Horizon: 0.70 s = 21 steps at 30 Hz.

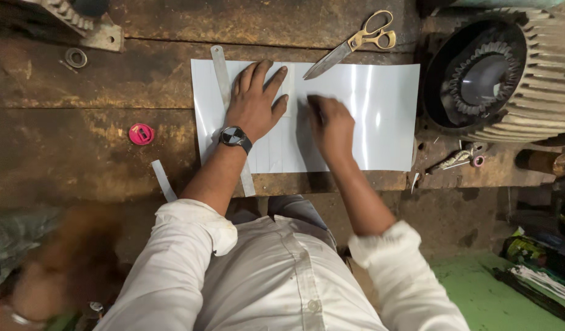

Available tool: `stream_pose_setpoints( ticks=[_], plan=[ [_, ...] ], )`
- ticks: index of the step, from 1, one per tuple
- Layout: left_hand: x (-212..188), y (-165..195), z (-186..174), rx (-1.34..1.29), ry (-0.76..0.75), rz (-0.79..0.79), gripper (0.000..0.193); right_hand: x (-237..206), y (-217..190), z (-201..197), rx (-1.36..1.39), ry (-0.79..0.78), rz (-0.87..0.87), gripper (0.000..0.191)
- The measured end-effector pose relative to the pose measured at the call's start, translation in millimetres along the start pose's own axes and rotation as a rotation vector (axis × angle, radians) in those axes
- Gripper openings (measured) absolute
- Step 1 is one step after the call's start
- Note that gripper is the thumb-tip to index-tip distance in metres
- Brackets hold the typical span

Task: The person applies strips of white adhesive tape onto a large white sheet laid on a workbench, aligning each strip along a steel ruler. They press the tape flat by hand, cut pieces from a pink tape roll, and mark the sheet with a marker while repositioning the ruler between strips.

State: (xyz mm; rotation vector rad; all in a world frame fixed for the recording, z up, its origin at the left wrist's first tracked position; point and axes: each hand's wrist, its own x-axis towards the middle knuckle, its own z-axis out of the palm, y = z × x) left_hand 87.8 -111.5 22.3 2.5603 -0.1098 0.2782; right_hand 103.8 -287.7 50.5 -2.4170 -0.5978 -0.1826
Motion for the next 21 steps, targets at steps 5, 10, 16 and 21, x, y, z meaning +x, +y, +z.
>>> stream_pose_setpoints(
  ticks=[5, 10, 16, 21],
  plan=[
    [1.8, 0.8, -2.0, 0.028, -0.012, -0.005, 0.056, 56.1, -12.9, 15.7, -0.102, 0.002, -0.026, 0.017],
    [4.7, -0.2, -2.4, 0.016, -0.043, -0.011, 0.059, 49.7, -17.4, 14.1, -0.149, -0.054, -0.083, 0.017],
    [6.7, 3.9, -8.3, 0.044, -0.011, 0.018, 0.06, 64.7, -17.1, 15.7, -0.21, -0.04, -0.076, 0.016],
    [5.9, 3.4, -14.4, 0.046, -0.094, -0.01, 0.056, 29.0, -23.7, 15.2, -0.083, -0.005, 0.004, 0.022]
  ],
)
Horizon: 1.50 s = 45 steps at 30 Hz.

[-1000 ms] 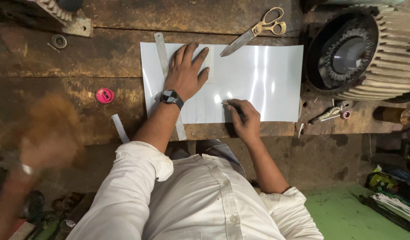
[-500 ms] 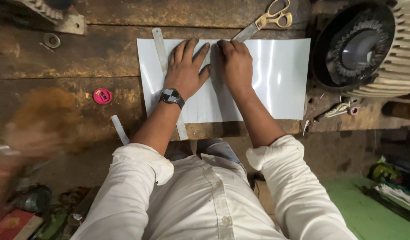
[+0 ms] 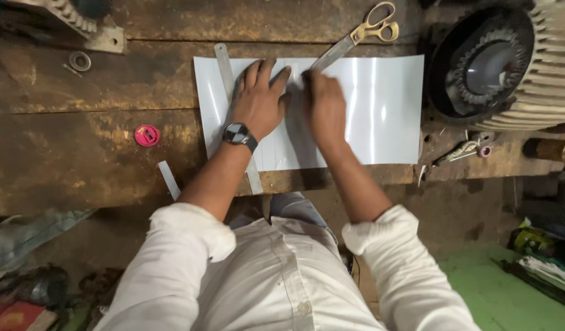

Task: The person applies strips of white adhesive tape onto a large white sheet laid on a workbench, aligning each strip along a steel ruler. They press the tape flat by hand, cut pieces from a pink tape roll, and mark the sheet with a marker while repositioning the ruler between strips.

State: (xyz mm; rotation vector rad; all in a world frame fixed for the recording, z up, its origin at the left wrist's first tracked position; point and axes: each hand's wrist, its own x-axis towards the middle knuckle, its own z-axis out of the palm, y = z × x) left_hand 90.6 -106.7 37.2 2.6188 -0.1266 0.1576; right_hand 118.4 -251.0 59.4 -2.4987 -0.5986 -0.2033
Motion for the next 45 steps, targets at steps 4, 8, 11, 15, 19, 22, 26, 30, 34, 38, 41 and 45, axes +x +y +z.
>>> stream_pose_setpoints(
  ticks=[4, 8, 11, 15, 19, 22, 26, 30, 34, 38, 41, 45],
  plan=[
    [-41.7, -16.2, -6.3, 0.125, -0.005, -0.11, 0.052, -46.2, 2.2, -0.6, 0.01, -0.079, -0.106, 0.029],
    [-98.1, -32.3, -22.8, 0.317, -0.094, -0.087, 0.061, -98.4, 18.3, -21.4, -0.132, 0.015, -0.011, 0.036],
    [-99.9, -30.0, -18.6, 0.305, -0.134, 0.043, 0.07, -129.4, 30.1, -30.3, -0.05, -0.037, -0.059, 0.033],
    [-71.9, -12.5, -5.8, 0.263, -0.22, 0.187, 0.07, -147.6, 38.2, -28.0, 0.119, -0.124, -0.071, 0.038],
    [-43.7, 2.4, -5.4, 0.215, -0.299, 0.189, 0.076, -148.8, 39.9, -28.0, 0.118, -0.166, -0.085, 0.036],
    [-30.5, 10.9, -6.7, 0.181, -0.29, 0.271, 0.07, -149.7, 40.6, -29.8, 0.059, -0.186, -0.143, 0.039],
    [-33.8, 17.9, -6.1, 0.246, -0.292, 0.297, 0.058, -148.9, 38.8, -32.7, 0.031, -0.179, -0.194, 0.06],
    [-49.9, 25.9, -3.1, 0.22, -0.238, 0.221, 0.06, -147.0, 38.3, -35.3, 0.032, -0.179, -0.24, 0.073],
    [-52.4, 31.4, -0.6, 0.203, -0.249, 0.146, 0.075, -147.7, 39.0, -36.7, 0.016, -0.189, -0.25, 0.074],
    [-41.7, 29.0, -3.3, 0.207, -0.299, 0.129, 0.084, -149.1, 43.3, -34.9, 0.04, -0.183, -0.259, 0.073],
    [-38.3, 28.5, -2.6, 0.212, -0.327, 0.13, 0.093, -150.8, 46.9, -33.7, 0.051, -0.17, -0.273, 0.071],
    [-38.9, 29.6, -1.0, 0.221, -0.356, 0.107, 0.098, -152.5, 49.4, -32.9, 0.047, -0.164, -0.288, 0.07]
  ],
)
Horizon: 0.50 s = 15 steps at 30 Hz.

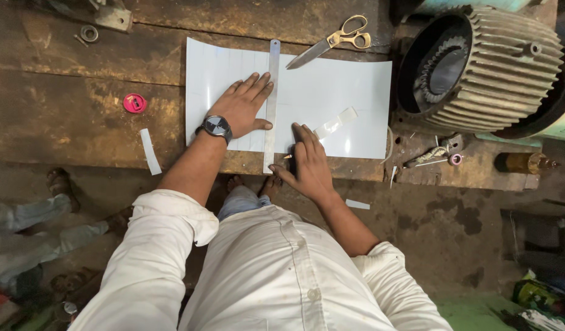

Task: The person applies strips of white adhesive tape onto a large white sheet laid on a workbench, aligning each strip along a steel ruler. They press the tape flat by hand, cut pieces from a pink tape roll, and mark the sheet with a marker while repositioning the ruler between strips.

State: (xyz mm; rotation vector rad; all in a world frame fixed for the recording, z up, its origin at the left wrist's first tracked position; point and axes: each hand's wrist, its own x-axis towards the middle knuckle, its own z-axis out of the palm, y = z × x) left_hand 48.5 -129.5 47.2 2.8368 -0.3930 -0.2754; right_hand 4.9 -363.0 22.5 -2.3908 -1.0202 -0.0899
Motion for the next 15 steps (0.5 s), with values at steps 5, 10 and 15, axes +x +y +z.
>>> stream_pose_setpoints(
  ticks=[5, 10, 15],
  plan=[
    [0.5, 1.7, -2.0, -0.003, -0.045, -0.026, 0.1, 0.6, -1.1, -0.9, -0.004, -0.005, 0.006, 0.067],
    [1.5, 3.6, -5.9, 0.012, -0.07, -0.029, 0.1, 3.6, -4.0, -4.2, 0.0, -0.002, 0.011, 0.066],
    [1.9, 4.3, -7.2, -0.002, -0.057, -0.029, 0.102, 7.2, -6.0, -6.1, -0.019, -0.001, -0.011, 0.067]
  ],
)
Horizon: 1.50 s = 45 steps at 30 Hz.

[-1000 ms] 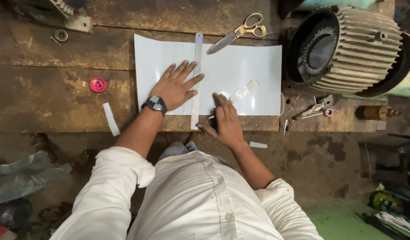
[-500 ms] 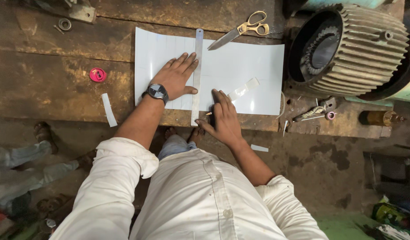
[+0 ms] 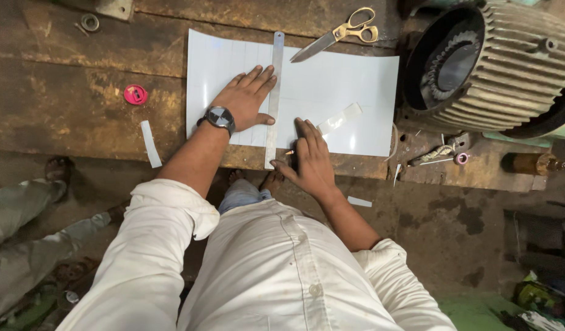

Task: The person applies strips of white adhesive tape onto a large white sheet laid on a workbench, aligning each strip along a steel ruler. They press the tape flat by hand, cut pieces from a pink tape roll, and mark the sheet with a marker while repositioning the ruler between strips.

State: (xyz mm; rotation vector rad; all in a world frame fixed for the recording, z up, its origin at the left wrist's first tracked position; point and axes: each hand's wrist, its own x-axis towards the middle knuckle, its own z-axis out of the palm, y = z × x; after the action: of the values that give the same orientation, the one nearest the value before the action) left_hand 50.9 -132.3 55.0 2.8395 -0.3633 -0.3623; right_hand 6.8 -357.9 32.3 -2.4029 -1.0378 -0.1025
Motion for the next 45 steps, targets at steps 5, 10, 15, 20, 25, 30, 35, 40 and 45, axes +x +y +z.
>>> stream_pose_setpoints(
  ticks=[5, 10, 15, 20, 25, 30, 35, 40, 45],
  plan=[
    [-0.9, -2.3, -0.5, -0.02, -0.052, 0.005, 0.123, -0.4, 0.3, 0.0, 0.015, -0.001, -0.003, 0.068],
    [-2.5, -2.1, -0.6, -0.034, -0.068, 0.001, 0.136, -1.0, 1.1, 1.9, 0.016, -0.003, -0.009, 0.067],
    [-0.9, -2.0, 1.0, -0.027, -0.093, -0.017, 0.138, 0.4, 1.4, -4.6, 0.079, -0.023, 0.007, 0.053],
    [1.0, -1.6, -0.4, -0.008, -0.112, -0.018, 0.137, 20.4, 1.9, -15.5, 0.11, -0.099, 0.2, 0.021],
    [0.8, -3.0, -0.7, -0.013, -0.112, -0.012, 0.136, 49.5, -3.9, -10.1, 0.116, -0.01, 0.184, 0.012],
    [3.7, -5.8, 6.0, 0.0, -0.103, -0.009, 0.136, 33.0, -16.1, -8.2, -0.013, -0.108, 0.037, 0.018],
    [6.4, -1.8, 14.0, 0.054, -0.08, -0.042, 0.136, 39.6, -27.8, -14.0, -0.076, -0.15, 0.05, 0.02],
    [14.3, 3.8, 16.1, 0.071, -0.087, -0.078, 0.134, 141.6, -4.6, -13.7, -0.161, -0.001, 0.056, 0.014],
    [17.7, 5.1, 17.9, 0.044, -0.104, -0.095, 0.131, 200.2, 8.9, -18.2, -0.104, 0.132, 0.024, 0.011]
  ],
)
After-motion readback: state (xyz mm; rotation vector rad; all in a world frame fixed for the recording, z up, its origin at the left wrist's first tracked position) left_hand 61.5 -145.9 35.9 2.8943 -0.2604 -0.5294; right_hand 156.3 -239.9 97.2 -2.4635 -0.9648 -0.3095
